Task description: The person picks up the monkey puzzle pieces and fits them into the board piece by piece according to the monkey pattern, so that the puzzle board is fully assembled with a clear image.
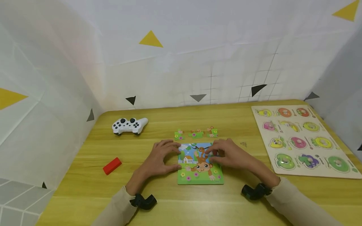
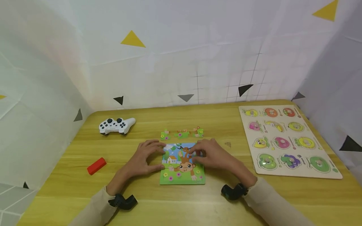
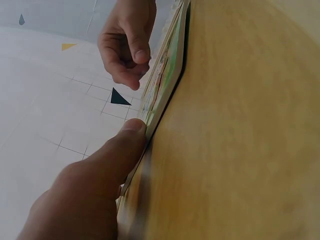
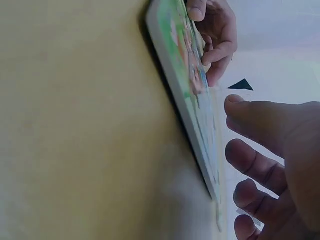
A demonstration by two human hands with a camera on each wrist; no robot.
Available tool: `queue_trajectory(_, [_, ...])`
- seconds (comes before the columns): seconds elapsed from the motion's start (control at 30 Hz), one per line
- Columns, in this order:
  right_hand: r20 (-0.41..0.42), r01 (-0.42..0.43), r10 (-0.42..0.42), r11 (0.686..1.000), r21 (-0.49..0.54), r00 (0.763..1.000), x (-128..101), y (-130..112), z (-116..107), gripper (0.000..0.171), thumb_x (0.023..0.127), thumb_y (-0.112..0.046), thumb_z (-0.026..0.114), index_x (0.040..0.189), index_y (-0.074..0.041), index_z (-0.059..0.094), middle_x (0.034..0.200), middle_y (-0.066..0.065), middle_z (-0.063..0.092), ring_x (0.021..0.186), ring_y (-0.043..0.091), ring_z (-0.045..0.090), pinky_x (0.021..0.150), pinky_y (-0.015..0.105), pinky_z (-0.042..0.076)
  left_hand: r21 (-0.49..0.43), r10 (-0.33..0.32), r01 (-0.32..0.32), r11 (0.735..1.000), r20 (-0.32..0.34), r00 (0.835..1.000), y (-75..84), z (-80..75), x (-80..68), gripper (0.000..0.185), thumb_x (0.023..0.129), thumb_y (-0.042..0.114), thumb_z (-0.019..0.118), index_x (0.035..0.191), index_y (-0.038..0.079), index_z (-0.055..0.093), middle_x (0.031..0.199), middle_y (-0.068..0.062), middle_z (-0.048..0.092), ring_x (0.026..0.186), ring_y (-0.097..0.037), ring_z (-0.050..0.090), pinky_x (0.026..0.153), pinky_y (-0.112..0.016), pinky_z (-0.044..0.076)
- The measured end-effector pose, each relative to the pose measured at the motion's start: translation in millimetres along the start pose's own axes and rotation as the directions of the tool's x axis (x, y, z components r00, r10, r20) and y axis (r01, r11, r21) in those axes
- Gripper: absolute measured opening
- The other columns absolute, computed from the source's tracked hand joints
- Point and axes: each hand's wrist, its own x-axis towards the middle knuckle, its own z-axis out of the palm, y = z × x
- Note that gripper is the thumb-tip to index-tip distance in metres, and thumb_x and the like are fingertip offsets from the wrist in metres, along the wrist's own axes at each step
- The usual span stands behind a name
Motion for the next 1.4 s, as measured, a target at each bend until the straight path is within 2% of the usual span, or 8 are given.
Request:
queue_trajectory(0.13, [-0.032,0.02,-0.019,0.999,0.039,0.999,6,2,-4,0.021,0.087,-0.021,0.073,0.107,-0.018,0.073,0.084,-0.011,0.063,0.063,0.012,0.047,0.058,0.022,0.041,0.003,0.001,-0.001,1.0,-0.001,1.0,1.4,0.1,-0.2,0.047,0.082,0.065,0.062,0.117,0.033,0.062,0.142,0.009,0.052,0.139,-0.024,0.038,0.103,-0.051,0.029])
queue_trajectory(0.23, [-0.059,0.015,-0.012,0.999,0.051,0.998,12,4,-5,0.022,0.086,-0.02,0.073,0.107,-0.015,0.073,0.084,-0.01,0.064,0.068,0.013,0.05,0.061,0.026,0.044,0.0,-0.001,0.001,1.0,0.0,1.0,2.3,0.0,-0.5,0.046,0.082,0.064,0.062,0.117,0.033,0.062,0.142,0.009,0.052,0.139,-0.024,0.037,0.104,-0.05,0.028])
queue_trajectory(0.43, [-0.101,0.013,-0.003,0.995,0.098,0.995,25,6,-8,0.025,0.086,-0.016,0.073,0.11,-0.01,0.071,0.084,-0.007,0.065,0.075,0.007,0.056,0.07,0.034,0.051,0.002,-0.006,0.006,1.0,0.004,1.0,2.5,-0.1,-2.0,0.046,0.082,0.064,0.063,0.116,0.033,0.062,0.142,0.009,0.051,0.139,-0.023,0.038,0.104,-0.049,0.029])
queue_trajectory(0.77, [-0.098,0.004,0.006,0.995,0.104,0.995,51,10,-4,0.018,0.09,-0.022,0.069,0.105,-0.013,0.072,0.093,-0.006,0.068,0.078,0.01,0.059,0.073,0.03,0.048,-0.014,-0.024,0.024,1.0,0.007,1.0,4.1,-0.4,-2.8,0.046,0.081,0.064,0.064,0.116,0.034,0.062,0.142,0.01,0.051,0.139,-0.023,0.038,0.104,-0.05,0.029])
queue_trajectory(0.97, [-0.094,0.022,-0.008,0.99,0.139,0.995,67,10,0,0.019,0.088,-0.017,0.071,0.106,-0.012,0.072,0.1,0.001,0.07,0.084,0.015,0.061,0.077,0.039,0.051,-0.011,-0.021,0.021,1.0,0.002,1.0,4.6,-1.8,-2.3,0.045,0.081,0.061,0.066,0.116,0.033,0.062,0.141,0.009,0.052,0.138,-0.024,0.039,0.103,-0.05,0.029])
queue_trajectory(1.13, [-0.08,0.015,-0.006,0.993,0.116,0.997,79,10,4,0.02,0.089,-0.019,0.07,0.107,-0.01,0.072,0.102,0.004,0.07,0.088,0.017,0.062,0.08,0.044,0.052,-0.005,-0.013,0.013,1.0,-0.003,1.0,3.8,-2.4,-2.3,0.045,0.081,0.061,0.067,0.116,0.033,0.062,0.141,0.009,0.052,0.137,-0.024,0.039,0.102,-0.05,0.03])
queue_trajectory(1.4, [-0.057,0.013,-0.011,0.999,0.029,0.998,100,12,11,0.026,0.088,-0.018,0.071,0.113,-0.01,0.071,0.107,0.009,0.07,0.092,0.024,0.063,0.08,0.041,0.051,0.001,-0.005,0.005,1.0,-0.002,1.0,2.8,-1.6,-1.0,0.045,0.081,0.061,0.066,0.117,0.033,0.062,0.141,0.009,0.052,0.138,-0.024,0.039,0.102,-0.05,0.029])
